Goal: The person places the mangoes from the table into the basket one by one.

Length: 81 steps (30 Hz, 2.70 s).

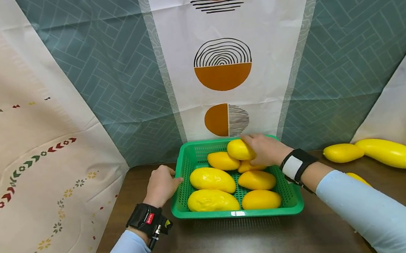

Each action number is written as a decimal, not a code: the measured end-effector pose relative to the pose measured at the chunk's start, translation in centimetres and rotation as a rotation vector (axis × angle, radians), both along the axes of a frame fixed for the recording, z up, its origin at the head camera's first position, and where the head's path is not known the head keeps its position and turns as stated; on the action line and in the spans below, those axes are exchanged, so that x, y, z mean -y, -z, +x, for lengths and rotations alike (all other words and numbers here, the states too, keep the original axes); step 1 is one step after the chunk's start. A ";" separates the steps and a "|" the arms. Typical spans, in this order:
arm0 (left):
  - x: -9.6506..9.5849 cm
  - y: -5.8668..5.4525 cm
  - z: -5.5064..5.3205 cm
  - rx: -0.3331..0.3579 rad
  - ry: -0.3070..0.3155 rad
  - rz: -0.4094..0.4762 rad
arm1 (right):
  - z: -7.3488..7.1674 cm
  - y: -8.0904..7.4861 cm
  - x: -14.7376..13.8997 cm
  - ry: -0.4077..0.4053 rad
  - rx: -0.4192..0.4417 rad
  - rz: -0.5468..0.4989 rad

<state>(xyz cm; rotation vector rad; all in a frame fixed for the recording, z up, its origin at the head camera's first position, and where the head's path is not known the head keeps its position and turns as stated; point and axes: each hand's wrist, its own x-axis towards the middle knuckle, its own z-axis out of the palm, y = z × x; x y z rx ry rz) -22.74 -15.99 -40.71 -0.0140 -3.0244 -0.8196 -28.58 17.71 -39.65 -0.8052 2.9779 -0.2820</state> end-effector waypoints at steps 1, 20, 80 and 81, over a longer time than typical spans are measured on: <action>0.0 0.0 0.0 0.000 0.000 0.000 | 0.0 0.0 0.0 -0.001 -0.002 0.001; -0.1 0.0 0.0 -0.013 -0.001 -0.005 | 1.2 -4.9 -3.1 0.053 -0.004 -0.090; 0.1 0.3 0.3 -0.033 0.019 0.012 | 2.9 5.7 -25.1 0.326 -0.060 0.217; 0.1 0.3 0.3 -0.029 0.012 0.012 | 2.9 5.6 -24.9 0.325 -0.063 0.219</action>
